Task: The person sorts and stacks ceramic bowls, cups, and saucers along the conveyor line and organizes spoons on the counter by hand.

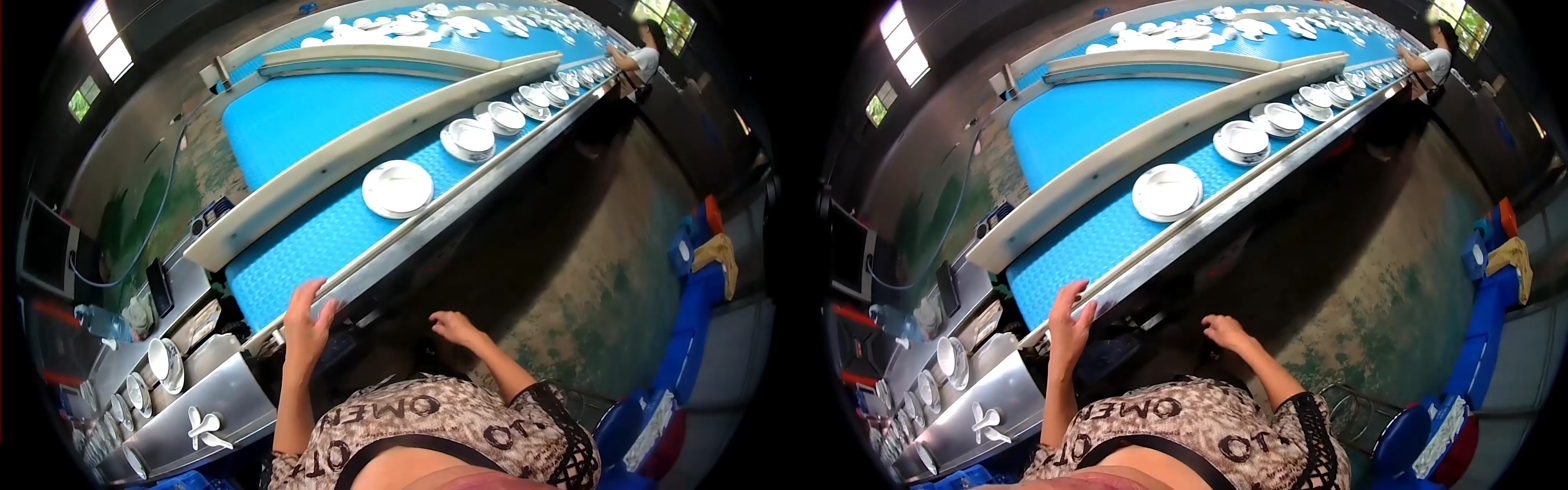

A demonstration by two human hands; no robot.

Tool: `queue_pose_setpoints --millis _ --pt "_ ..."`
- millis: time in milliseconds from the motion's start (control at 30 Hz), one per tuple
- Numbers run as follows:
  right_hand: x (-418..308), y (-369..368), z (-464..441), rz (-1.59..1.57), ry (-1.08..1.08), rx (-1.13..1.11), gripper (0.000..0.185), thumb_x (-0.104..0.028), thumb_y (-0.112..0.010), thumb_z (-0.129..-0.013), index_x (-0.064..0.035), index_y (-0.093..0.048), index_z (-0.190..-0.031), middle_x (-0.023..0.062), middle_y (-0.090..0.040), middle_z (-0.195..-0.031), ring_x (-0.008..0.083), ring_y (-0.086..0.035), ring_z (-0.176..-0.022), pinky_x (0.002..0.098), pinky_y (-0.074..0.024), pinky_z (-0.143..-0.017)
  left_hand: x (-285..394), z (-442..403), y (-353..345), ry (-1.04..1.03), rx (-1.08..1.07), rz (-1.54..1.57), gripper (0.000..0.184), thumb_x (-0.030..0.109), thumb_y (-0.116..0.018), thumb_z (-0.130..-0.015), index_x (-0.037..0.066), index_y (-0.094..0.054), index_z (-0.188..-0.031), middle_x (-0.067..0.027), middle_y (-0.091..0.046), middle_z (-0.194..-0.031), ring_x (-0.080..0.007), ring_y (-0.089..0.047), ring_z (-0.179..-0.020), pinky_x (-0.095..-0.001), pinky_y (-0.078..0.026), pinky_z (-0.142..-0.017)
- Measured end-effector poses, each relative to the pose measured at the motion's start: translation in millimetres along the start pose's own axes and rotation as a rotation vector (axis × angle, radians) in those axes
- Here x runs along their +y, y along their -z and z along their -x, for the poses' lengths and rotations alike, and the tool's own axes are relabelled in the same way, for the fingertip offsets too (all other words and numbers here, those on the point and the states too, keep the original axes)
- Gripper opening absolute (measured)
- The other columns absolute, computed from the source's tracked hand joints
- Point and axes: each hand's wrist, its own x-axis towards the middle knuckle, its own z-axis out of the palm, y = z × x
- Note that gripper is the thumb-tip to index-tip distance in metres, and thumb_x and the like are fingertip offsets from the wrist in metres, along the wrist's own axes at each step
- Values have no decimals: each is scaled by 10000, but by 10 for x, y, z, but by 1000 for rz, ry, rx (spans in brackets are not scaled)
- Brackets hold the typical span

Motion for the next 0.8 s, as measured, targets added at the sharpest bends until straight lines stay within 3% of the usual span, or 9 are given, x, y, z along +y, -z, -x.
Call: queue_pose_setpoints --millis 133,233,267,367,400,600,700,800 --pt "171 810 22 -130 -84 282 272 -141 -593 -784 -64 -597 -1045 141 -648 -857 298 -623 -817 381 -495 -728 67 -588 -718 46 -1 75 419 114 -640 -777 16 -497 -1159 -162 -565 -998 -269 -575 -880 -337 -472 -741" --pt "231 1106 -64 -171 -41 373 258 -115 -589 -784 -60 -597 -1037 136 -644 -843 296 -622 -803 373 -495 -710 -138 -980 -1120 269 -26 77 465 185 -637 -805 -8 -458 -1189 -160 -557 -961 -229 -579 -848 -337 -480 -707" --pt "236 1146 -107 -181 -22 393 255 -109 -589 -784 -60 -598 -1034 135 -642 -840 296 -621 -800 370 -495 -706 -479 -1087 -1318 338 -79 136 527 243 -617 -830 -22 -401 -1231 -164 -558 -912 -208 -599 -755 -327 -498 -639" --pt "122 1233 -226 -233 80 402 235 -109 -582 -792 -43 -595 -1017 142 -631 -871 291 -617 -793 354 -494 -697 -196 -1420 -1367 587 -208 522 531 269 -594 -846 -19 -371 -1233 -163 -566 -882 -195 -602 -637 -299 -503 -540" --pt "32 1267 -260 -256 123 430 225 -98 -572 -800 -39 -593 -1016 145 -626 -877 285 -617 -791 352 -493 -695 -148 -1480 -1396 549 -192 520 516 280 -586 -850 -16 -362 -1209 -159 -582 -846 -179 -589 -547 -274 -488 -463" --pt "-589 1653 -506 -475 204 594 140 -4 -521 -829 -4 -599 -946 133 -616 -810 247 -620 -702 293 -494 -620 -147 -1725 -1492 548 -229 550 478 255 -608 -827 -11 -404 -1168 -143 -606 -820 -158 -566 -509 -260 -466 -451" --pt "-760 1985 -724 -287 352 716 126 6 -513 -839 1 -596 -934 127 -610 -782 235 -620 -684 288 -492 -593 -136 -1848 -1568 555 -260 504 584 252 -624 -811 -38 -362 -1245 -153 -614 -856 -163 -566 -508 -252 -452 -443" --pt "-848 2201 -985 -83 457 891 130 32 -530 -793 -5 -602 -895 111 -602 -767 264 -596 -723 329 -478 -650 -124 -1957 -1657 563 -279 442 720 268 -633 -799 -77 -275 -1319 -191 -612 -901 -178 -577 -520 -260 -452 -439"
